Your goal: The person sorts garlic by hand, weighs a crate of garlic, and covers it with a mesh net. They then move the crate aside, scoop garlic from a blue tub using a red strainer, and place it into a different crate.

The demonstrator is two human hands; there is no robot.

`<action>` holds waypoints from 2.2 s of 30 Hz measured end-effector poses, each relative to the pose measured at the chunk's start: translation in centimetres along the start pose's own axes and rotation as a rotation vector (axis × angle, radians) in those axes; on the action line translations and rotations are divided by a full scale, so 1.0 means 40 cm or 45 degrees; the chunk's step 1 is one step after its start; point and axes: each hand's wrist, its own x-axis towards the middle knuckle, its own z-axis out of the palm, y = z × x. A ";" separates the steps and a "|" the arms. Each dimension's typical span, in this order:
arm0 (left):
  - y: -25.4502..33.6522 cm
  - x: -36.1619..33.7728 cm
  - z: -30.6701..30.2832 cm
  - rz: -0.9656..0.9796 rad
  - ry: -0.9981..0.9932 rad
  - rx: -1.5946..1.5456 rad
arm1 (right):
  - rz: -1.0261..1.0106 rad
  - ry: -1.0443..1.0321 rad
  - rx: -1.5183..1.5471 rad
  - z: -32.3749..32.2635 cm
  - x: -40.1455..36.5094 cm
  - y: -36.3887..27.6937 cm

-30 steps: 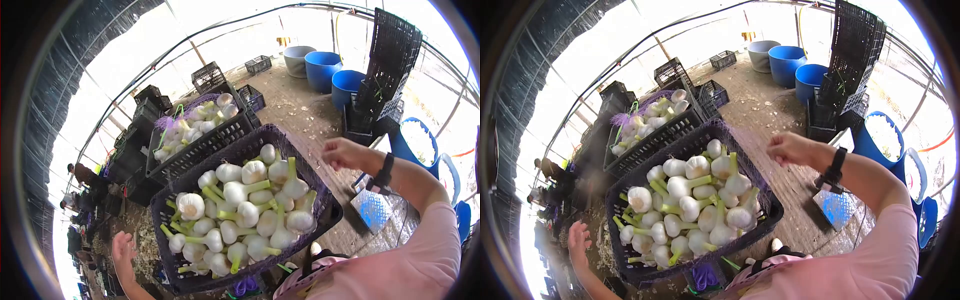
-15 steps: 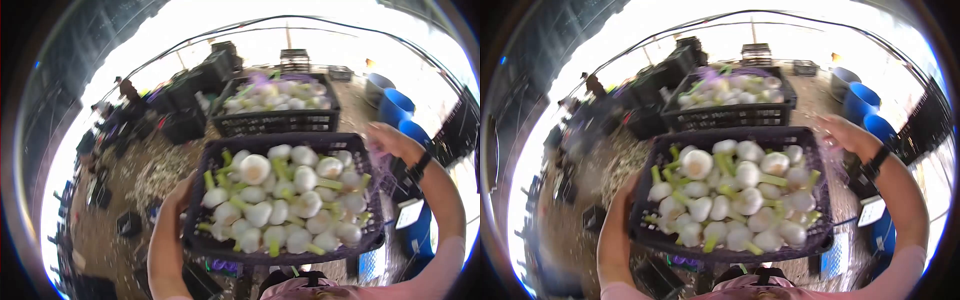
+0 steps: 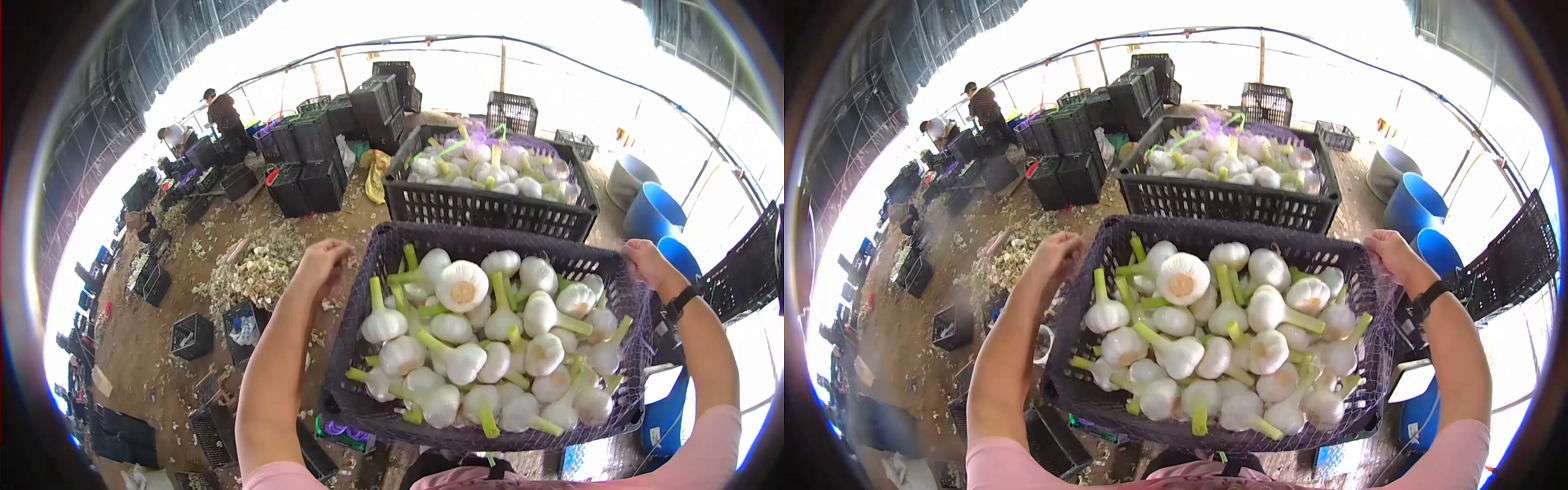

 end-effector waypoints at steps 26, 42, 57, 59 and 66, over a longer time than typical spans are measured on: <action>0.241 -0.490 0.018 1.113 0.606 0.400 | -0.880 0.696 -0.176 0.138 -0.674 -0.051; -0.160 -0.636 -0.028 0.621 0.205 0.485 | -0.948 0.350 -1.057 0.410 -0.689 -0.046; -0.017 -0.672 0.060 0.766 0.157 -0.253 | -1.073 0.409 -1.000 0.448 -0.675 -0.027; 0.040 -0.613 0.058 0.816 0.051 -0.272 | -1.076 0.397 -0.993 0.444 -0.675 -0.029; 0.175 -0.483 0.062 0.612 -0.095 0.188 | -1.059 0.398 -0.883 0.439 -0.686 -0.028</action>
